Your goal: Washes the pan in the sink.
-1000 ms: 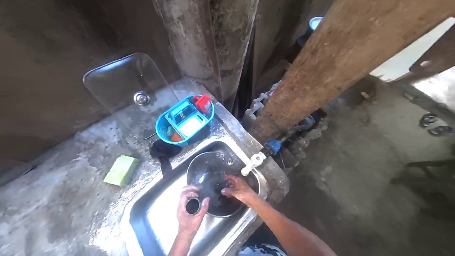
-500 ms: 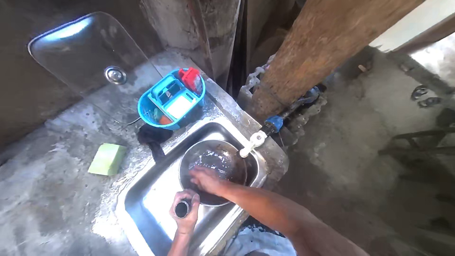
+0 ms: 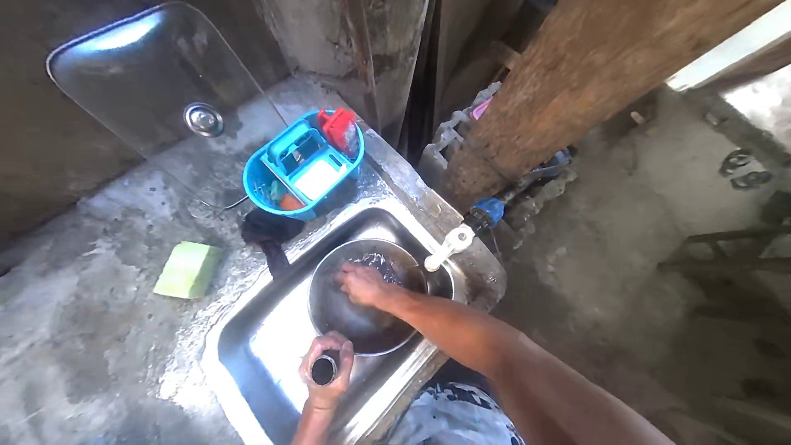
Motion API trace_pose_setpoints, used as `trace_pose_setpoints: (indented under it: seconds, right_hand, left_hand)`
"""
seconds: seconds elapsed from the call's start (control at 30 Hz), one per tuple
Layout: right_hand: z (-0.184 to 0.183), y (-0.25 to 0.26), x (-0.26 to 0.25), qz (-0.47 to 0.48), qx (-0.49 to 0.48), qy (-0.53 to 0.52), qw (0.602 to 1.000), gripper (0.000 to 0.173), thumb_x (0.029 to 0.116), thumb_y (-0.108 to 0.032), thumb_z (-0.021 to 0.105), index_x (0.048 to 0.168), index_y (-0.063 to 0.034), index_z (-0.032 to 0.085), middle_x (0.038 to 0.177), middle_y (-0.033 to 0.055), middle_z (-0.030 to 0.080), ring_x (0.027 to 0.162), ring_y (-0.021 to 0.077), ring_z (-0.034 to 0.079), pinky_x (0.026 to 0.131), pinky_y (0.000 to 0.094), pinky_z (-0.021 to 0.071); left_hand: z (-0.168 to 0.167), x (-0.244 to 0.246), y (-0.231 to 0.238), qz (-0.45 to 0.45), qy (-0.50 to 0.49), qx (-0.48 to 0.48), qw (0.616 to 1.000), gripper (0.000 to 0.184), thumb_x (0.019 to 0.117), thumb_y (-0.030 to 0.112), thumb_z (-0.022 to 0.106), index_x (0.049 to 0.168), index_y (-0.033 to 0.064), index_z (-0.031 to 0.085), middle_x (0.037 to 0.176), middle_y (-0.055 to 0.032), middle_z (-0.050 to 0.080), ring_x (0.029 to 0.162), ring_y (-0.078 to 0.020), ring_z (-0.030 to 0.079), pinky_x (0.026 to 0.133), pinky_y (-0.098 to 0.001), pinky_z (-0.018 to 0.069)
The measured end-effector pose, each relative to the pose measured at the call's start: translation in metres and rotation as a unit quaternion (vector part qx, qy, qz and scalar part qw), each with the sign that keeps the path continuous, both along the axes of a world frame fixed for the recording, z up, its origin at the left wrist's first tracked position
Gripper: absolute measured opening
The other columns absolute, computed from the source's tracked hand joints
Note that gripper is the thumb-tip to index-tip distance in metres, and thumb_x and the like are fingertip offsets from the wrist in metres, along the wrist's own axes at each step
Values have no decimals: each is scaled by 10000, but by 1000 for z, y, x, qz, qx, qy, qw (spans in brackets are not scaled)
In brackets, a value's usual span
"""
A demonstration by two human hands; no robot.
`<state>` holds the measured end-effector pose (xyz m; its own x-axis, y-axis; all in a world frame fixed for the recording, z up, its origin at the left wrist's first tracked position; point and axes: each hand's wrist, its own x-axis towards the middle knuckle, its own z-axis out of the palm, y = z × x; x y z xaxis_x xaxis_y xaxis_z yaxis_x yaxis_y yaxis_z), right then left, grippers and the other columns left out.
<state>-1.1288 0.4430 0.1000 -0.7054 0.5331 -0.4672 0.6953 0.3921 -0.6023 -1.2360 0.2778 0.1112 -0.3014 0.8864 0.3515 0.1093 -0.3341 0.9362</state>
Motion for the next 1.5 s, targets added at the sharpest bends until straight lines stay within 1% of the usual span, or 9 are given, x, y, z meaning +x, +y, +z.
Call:
trace_pose_setpoints:
  seconds: [0.17,0.33,0.5,0.7,0.83,0.93,1.13,1.3,1.5]
  right_hand:
    - [28,-55,49,55,-36,14,998,261,996,-155,598,1222,-70,699,1214,192,664,1067,406,671,863,636,541]
    - [6,19,8,-4,10,-59,998,326,1020,-155,535,1311,-70,656,1376,192,596,1156,397,648,939,605,530]
    - [32,-49,38,15,-27,-10,999,246,997,-152,582,1197,-67,698,1219,191,657,1059,400,672,860,622,539]
    - [4,18,7,-16,0,-73,997,342,1012,-165,548,1334,-106,650,1382,193,596,1165,408,643,934,625,525]
    - [12,-47,19,40,-46,67,996,266,957,-100,622,1205,-108,721,1236,159,672,1089,376,671,880,623,541]
    - [4,-50,-3,-23,-76,138,987,246,989,-127,608,1203,-61,707,1189,179,684,1078,368,677,902,595,543]
    - [-14,-3,-44,-136,-35,62,988,322,1029,-217,573,1327,-104,620,1364,174,609,1138,349,668,938,552,556]
    - [5,-51,-33,-59,-133,224,964,285,995,-102,616,1226,61,649,1187,253,676,1130,384,661,1001,558,514]
    - [-7,20,-53,-199,9,-22,980,395,1057,-283,531,1406,-98,532,1472,231,507,1043,395,701,866,553,582]
  left_hand:
    - [-3,-4,0,-14,44,15,999,145,916,226,715,866,146,605,764,33,657,728,-49,669,681,-212,584]
    - [0,-6,5,-4,2,1,1000,104,899,216,732,885,185,633,785,64,675,721,-42,672,659,-212,587]
    - [2,-14,12,-9,8,10,1000,121,900,212,730,871,163,623,782,59,672,736,-29,671,691,-197,582]
    - [-4,-24,9,-4,-21,-12,1000,114,892,247,754,899,211,646,792,80,677,722,-44,675,661,-222,591]
    - [-15,-35,5,-1,-31,-15,999,127,891,275,754,890,225,637,782,82,672,712,-47,666,660,-228,586]
    - [-16,-34,0,-1,-43,-27,999,116,896,262,748,901,227,637,780,78,668,714,-55,667,671,-233,588]
    - [-10,-34,1,-5,-109,-32,993,107,897,209,746,926,238,647,759,64,666,660,-76,658,620,-236,583]
    - [-14,-43,-3,-4,-96,-42,994,116,879,265,767,926,255,662,779,80,681,687,-66,669,646,-238,592]
    - [-6,-28,-4,6,-116,-54,992,120,870,212,767,921,236,661,770,57,679,668,-81,670,628,-238,593]
